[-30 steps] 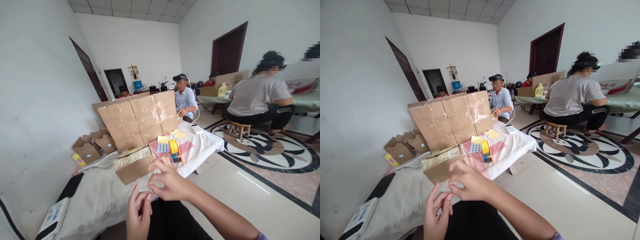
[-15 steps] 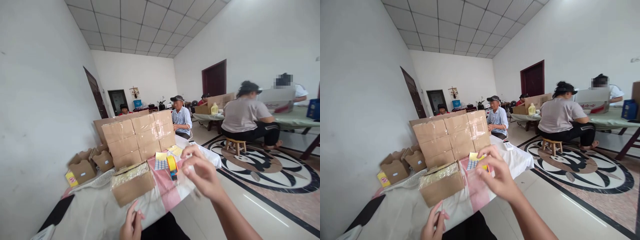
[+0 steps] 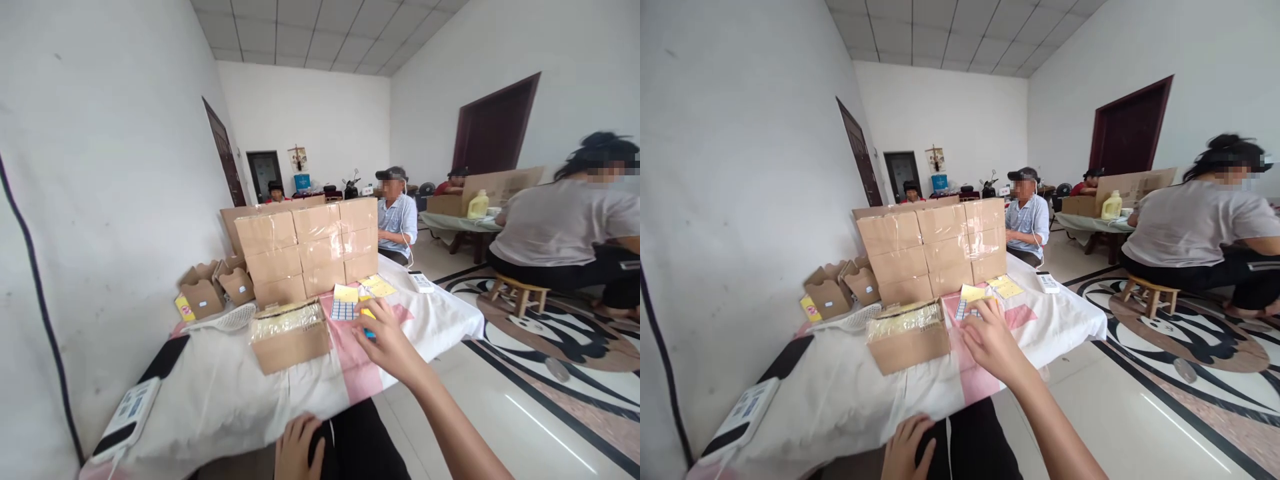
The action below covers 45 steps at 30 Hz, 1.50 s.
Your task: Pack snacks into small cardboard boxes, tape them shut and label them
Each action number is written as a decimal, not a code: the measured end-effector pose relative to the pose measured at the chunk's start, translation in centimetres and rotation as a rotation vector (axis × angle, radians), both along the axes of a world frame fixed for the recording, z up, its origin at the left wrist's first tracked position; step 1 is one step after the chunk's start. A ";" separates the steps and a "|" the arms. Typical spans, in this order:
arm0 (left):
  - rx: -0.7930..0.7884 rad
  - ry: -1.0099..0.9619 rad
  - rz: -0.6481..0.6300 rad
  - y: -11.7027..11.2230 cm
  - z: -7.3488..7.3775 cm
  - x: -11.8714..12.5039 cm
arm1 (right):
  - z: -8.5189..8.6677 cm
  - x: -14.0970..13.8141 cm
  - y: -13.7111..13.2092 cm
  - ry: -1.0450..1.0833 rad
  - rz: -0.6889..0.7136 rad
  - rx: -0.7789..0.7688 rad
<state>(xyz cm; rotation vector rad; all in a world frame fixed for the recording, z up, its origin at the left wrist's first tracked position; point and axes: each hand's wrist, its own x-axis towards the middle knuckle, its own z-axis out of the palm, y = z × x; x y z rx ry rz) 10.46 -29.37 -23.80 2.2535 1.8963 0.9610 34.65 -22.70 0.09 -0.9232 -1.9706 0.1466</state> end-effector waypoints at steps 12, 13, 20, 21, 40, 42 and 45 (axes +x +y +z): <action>0.255 0.152 0.196 10.2 15.2 -5.2 | 2.4 -4.7 8.1 0.587 0.560 -0.396; 0.215 0.205 0.148 11.6 16.2 -5.7 | 2.6 -5.1 8.6 0.643 0.596 -0.443; 0.100 0.254 0.098 14.6 15.9 -6.7 | 0.6 -10.5 14.6 0.403 0.543 -0.599; 0.105 0.248 0.100 14.5 15.7 -6.7 | -0.1 -11.5 15.9 0.286 0.453 -0.562; 0.276 0.371 -0.021 14.1 14.4 -6.9 | -4.8 -14.4 20.4 -0.244 0.234 -0.284; 0.289 0.374 -0.030 14.0 14.4 -7.0 | -5.0 -14.5 20.4 -0.241 0.229 -0.272; 0.301 0.388 -0.073 14.0 14.4 -7.4 | -5.3 -14.5 20.7 -0.220 0.240 -0.254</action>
